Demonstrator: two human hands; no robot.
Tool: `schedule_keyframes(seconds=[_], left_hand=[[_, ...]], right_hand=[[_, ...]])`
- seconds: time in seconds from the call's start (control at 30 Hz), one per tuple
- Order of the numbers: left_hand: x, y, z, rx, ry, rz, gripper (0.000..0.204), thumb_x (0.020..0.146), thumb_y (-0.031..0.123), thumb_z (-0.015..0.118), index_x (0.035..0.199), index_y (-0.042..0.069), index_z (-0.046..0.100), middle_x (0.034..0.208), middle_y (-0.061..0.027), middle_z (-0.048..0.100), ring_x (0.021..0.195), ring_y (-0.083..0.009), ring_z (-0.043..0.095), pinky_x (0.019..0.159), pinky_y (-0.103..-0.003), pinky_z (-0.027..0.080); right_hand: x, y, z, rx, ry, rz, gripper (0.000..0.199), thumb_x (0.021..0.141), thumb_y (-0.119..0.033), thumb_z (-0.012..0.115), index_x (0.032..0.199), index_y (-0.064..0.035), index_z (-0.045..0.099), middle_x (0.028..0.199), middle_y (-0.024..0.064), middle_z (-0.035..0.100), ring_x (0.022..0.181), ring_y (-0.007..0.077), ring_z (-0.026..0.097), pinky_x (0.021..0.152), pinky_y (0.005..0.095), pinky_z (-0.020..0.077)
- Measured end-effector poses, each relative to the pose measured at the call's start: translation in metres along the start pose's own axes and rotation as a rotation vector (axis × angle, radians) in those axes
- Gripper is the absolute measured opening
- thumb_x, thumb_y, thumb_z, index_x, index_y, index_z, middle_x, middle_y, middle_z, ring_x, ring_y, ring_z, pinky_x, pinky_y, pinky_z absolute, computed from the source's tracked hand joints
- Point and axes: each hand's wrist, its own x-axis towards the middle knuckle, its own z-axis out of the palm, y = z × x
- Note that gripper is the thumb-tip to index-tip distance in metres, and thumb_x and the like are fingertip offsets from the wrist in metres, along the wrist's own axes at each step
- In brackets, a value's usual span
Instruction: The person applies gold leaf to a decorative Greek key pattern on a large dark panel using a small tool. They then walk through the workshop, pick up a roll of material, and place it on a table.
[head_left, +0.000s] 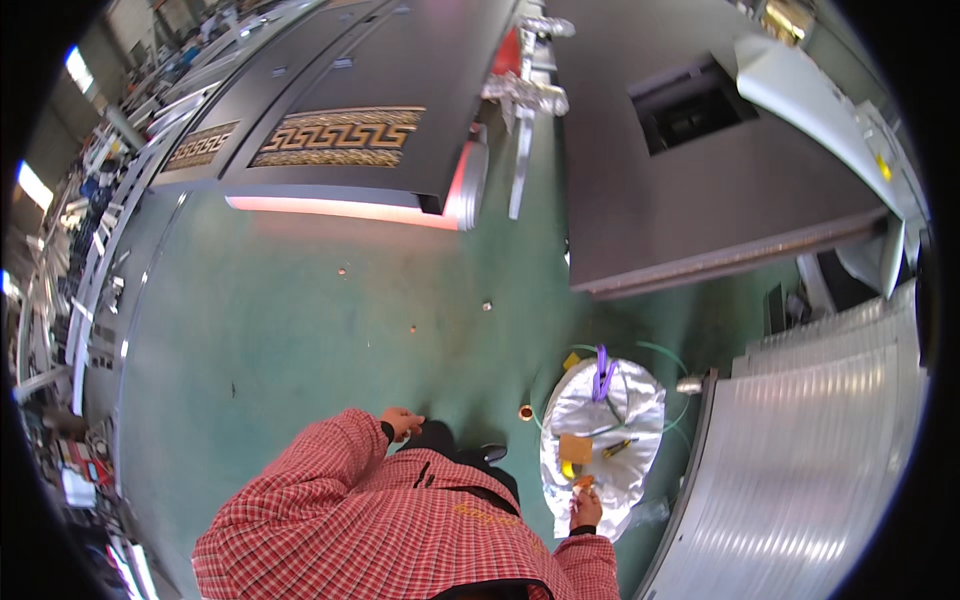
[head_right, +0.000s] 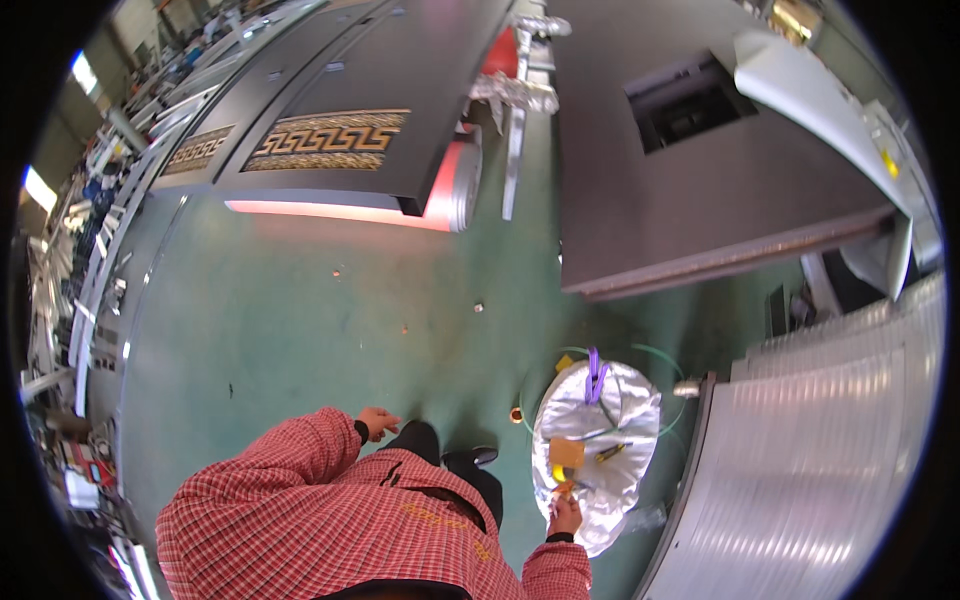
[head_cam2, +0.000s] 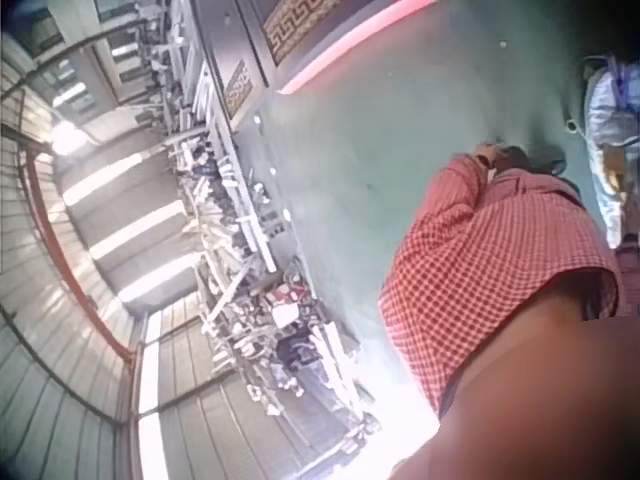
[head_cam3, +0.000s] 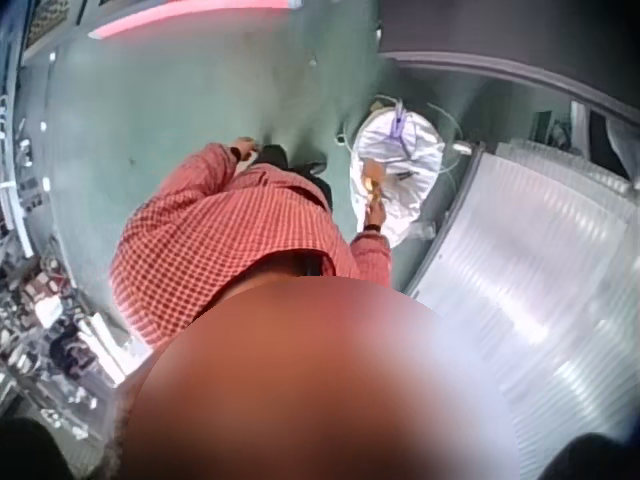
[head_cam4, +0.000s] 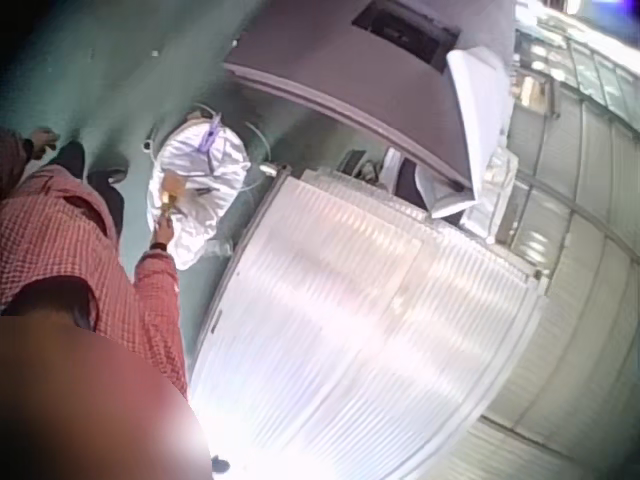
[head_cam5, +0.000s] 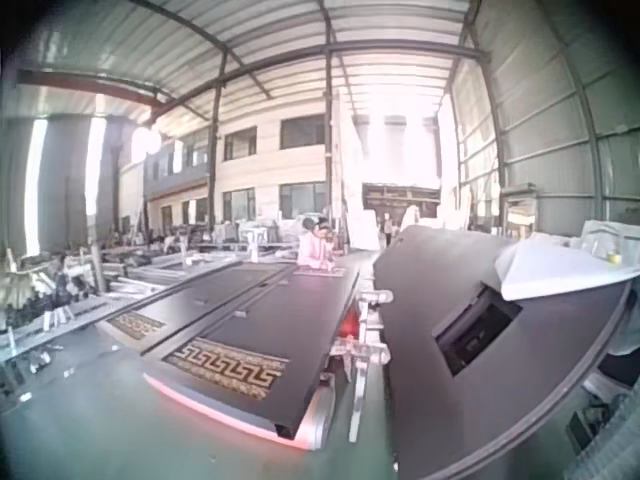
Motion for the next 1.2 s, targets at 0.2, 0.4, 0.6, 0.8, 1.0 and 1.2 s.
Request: schedule_keyframes(seconds=[0.2,0.4,0.6,0.8,1.0,1.2], left_hand=[[-0.033,-0.069,-0.041,-0.170,-0.093,0.072,0.023,0.076,0.022,0.067,0.086,0.001,0.066,0.075,-0.0091,0.065,0.055,-0.0135,0.054,0.048,-0.029,0.045],[-0.058,-0.170,-0.115,-0.055,-0.054,0.269,0.031,0.075,0.016,0.068,0.102,0.003,0.062,0.094,-0.0123,0.064,0.084,-0.0223,0.061,0.075,-0.032,0.050],[-0.067,-0.233,-0.184,-0.583,0.144,0.113,0.028,0.085,0.002,0.048,0.113,0.000,0.053,0.104,-0.0165,0.059,0.075,-0.0239,0.059,0.063,-0.037,0.053],[-0.068,-0.203,-0.274,-0.806,0.463,0.055,0.028,0.087,0.021,0.052,0.106,0.001,0.051,0.081,-0.0142,0.063,0.048,-0.0156,0.053,0.043,-0.031,0.047],[-0.045,-0.167,-0.372,-0.807,0.642,0.116,0.030,0.088,0.029,0.050,0.092,0.001,0.056,0.054,-0.0084,0.054,0.036,-0.0147,0.046,0.032,-0.029,0.035],[-0.045,-0.252,-0.418,-0.816,0.966,-0.018,0.037,0.087,0.033,0.047,0.073,0.002,0.062,0.050,-0.0079,0.052,0.033,-0.0162,0.044,0.035,-0.033,0.035]], right_hand=[[-0.010,0.008,0.055,-0.070,-0.181,0.007,0.022,0.077,-0.004,0.056,0.099,-0.0100,0.052,0.078,0.0033,0.059,0.063,0.0139,0.056,0.052,0.0263,0.0446],[-0.050,0.037,0.182,-0.127,-0.340,0.055,0.019,0.080,-0.005,0.053,0.098,-0.0093,0.050,0.077,0.0034,0.055,0.066,0.0154,0.052,0.055,0.0287,0.0421],[-0.076,0.086,0.332,-0.309,-0.558,0.143,0.018,0.082,-0.005,0.054,0.099,-0.0102,0.052,0.084,0.0038,0.058,0.074,0.0180,0.058,0.064,0.0312,0.0478],[-0.086,0.122,0.481,-0.469,-0.762,0.228,0.019,0.081,-0.006,0.056,0.099,-0.0113,0.052,0.085,0.0036,0.059,0.076,0.0187,0.060,0.067,0.0316,0.0493],[-0.107,0.178,0.649,-0.501,-0.935,0.288,0.017,0.082,-0.005,0.054,0.098,-0.0093,0.051,0.084,0.0049,0.059,0.073,0.0179,0.060,0.064,0.0315,0.0505],[-0.198,0.236,0.835,-0.531,-1.212,0.426,0.017,0.083,-0.007,0.052,0.100,-0.0069,0.052,0.088,0.0043,0.058,0.073,0.0144,0.057,0.068,0.0276,0.0491]])
